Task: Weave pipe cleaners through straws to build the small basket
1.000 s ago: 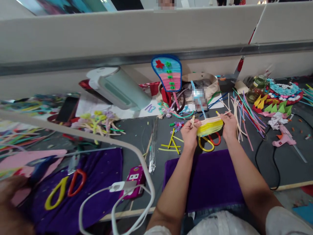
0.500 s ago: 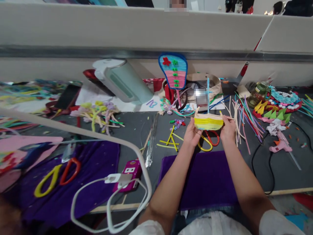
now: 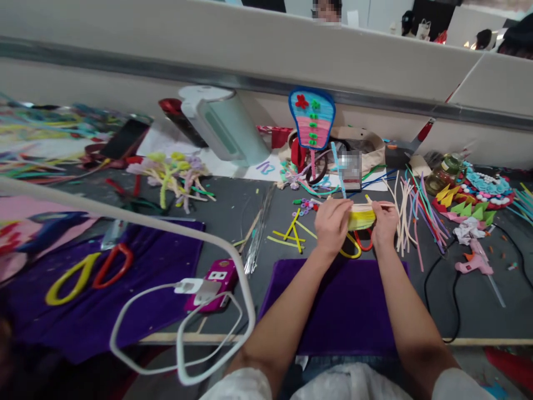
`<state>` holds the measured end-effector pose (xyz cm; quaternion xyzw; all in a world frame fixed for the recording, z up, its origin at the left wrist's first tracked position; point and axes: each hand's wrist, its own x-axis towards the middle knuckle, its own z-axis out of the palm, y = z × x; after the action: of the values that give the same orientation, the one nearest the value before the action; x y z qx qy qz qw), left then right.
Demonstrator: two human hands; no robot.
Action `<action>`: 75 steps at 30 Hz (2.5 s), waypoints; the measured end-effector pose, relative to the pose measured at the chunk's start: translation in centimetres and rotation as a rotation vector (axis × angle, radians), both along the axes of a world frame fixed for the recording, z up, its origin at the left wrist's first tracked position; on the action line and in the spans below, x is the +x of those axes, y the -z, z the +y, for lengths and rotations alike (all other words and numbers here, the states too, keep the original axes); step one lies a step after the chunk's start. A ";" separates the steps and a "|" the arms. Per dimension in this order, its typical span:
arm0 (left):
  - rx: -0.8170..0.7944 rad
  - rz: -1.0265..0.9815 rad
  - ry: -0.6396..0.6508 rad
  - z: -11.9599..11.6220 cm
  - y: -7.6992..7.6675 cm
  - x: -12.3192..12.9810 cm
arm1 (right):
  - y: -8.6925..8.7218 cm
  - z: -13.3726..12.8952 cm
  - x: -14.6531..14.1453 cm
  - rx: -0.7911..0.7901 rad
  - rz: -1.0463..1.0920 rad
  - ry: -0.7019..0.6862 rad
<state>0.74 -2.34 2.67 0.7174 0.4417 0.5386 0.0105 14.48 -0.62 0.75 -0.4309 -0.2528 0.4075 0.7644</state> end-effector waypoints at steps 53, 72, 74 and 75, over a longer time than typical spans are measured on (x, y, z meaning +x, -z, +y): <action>-0.751 -0.718 0.412 1.1 0.9 1.1 | -0.6 -0.4 0.1 -0.051 -0.258 -0.273; -0.522 -0.504 0.252 1.0 0.5 0.9 | -1.1 -0.6 -0.6 -0.075 -0.212 -0.249; -0.501 -0.484 0.240 0.9 0.3 1.0 | -1.1 -0.5 -0.6 -0.073 -0.176 -0.250; -0.489 -0.471 0.236 0.9 0.3 1.0 | -1.0 -0.5 -0.6 -0.073 -0.160 -0.251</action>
<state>1.77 -1.48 2.38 0.5959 0.4572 0.5626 0.3454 13.84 -1.11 1.74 -0.4548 -0.3499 0.4730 0.6686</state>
